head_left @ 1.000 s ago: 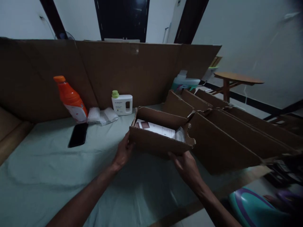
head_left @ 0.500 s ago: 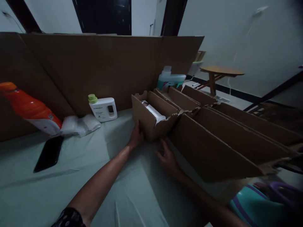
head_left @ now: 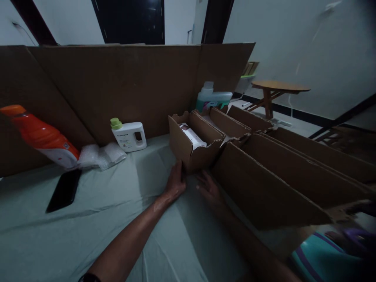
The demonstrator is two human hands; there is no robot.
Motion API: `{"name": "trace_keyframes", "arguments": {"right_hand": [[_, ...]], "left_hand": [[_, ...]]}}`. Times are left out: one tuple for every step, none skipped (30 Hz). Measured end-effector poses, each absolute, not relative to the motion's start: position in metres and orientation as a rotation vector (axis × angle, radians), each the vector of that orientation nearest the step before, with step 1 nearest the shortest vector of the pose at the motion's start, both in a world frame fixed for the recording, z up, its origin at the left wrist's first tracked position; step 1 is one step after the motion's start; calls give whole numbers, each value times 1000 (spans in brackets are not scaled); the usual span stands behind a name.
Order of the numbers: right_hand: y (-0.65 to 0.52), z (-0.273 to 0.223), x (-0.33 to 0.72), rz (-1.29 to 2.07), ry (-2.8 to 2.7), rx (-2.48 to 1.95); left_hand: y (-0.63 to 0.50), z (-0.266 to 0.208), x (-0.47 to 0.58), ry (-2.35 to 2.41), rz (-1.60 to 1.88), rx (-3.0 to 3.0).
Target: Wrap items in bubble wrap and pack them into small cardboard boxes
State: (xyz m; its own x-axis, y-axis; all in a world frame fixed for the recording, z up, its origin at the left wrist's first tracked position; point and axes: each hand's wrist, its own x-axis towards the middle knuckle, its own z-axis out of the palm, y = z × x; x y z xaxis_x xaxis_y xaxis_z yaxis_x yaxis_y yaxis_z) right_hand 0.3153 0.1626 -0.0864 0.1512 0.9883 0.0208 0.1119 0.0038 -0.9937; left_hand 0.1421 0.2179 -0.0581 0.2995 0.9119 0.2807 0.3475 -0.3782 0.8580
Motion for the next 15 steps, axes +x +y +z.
{"name": "trace_keyframes", "arguments": {"right_hand": [[164,-86,317,1027,-1199,-1339],[165,-85,318,1020,-1226,-1338],[165,-83,319,1014,-1256,-1342],[166,-80,319,1004,-1284,-1350],[166,-76,319,995,-1304,-1360],[167,-72,318,988,-1319,-1365],[167,-68,317,980,-1330,-1367],[166,-65,316,967,-1336,-1371],[166,-62,314,948,-1342,-1378],[166,-60,313,926,-1350,-1388],[165,-58,312,902,-1358,-1401],[165,-56,311,874,-1368,-1415],[165,-54,311,842,-1380,-1430],[165,-51,311,806,-1395,-1443],[164,-47,310,768,-1415,-1454]], "left_hand": [[208,-57,141,1141,1004,1936],[198,-56,139,1158,962,1995],[188,-54,137,1172,921,2053],[179,-52,135,1180,881,2107],[170,-49,133,1187,845,2158],[161,-47,132,1195,810,2205],[153,-44,130,1203,779,2248],[146,-42,128,1213,752,2285],[138,-40,126,1223,729,2318],[131,-38,125,1232,710,2347],[124,-36,123,1238,694,2372],[117,-35,122,1240,683,2389],[111,-34,121,1242,669,2410],[104,-33,120,1244,650,2441],[96,-32,118,1247,626,2486]]}}
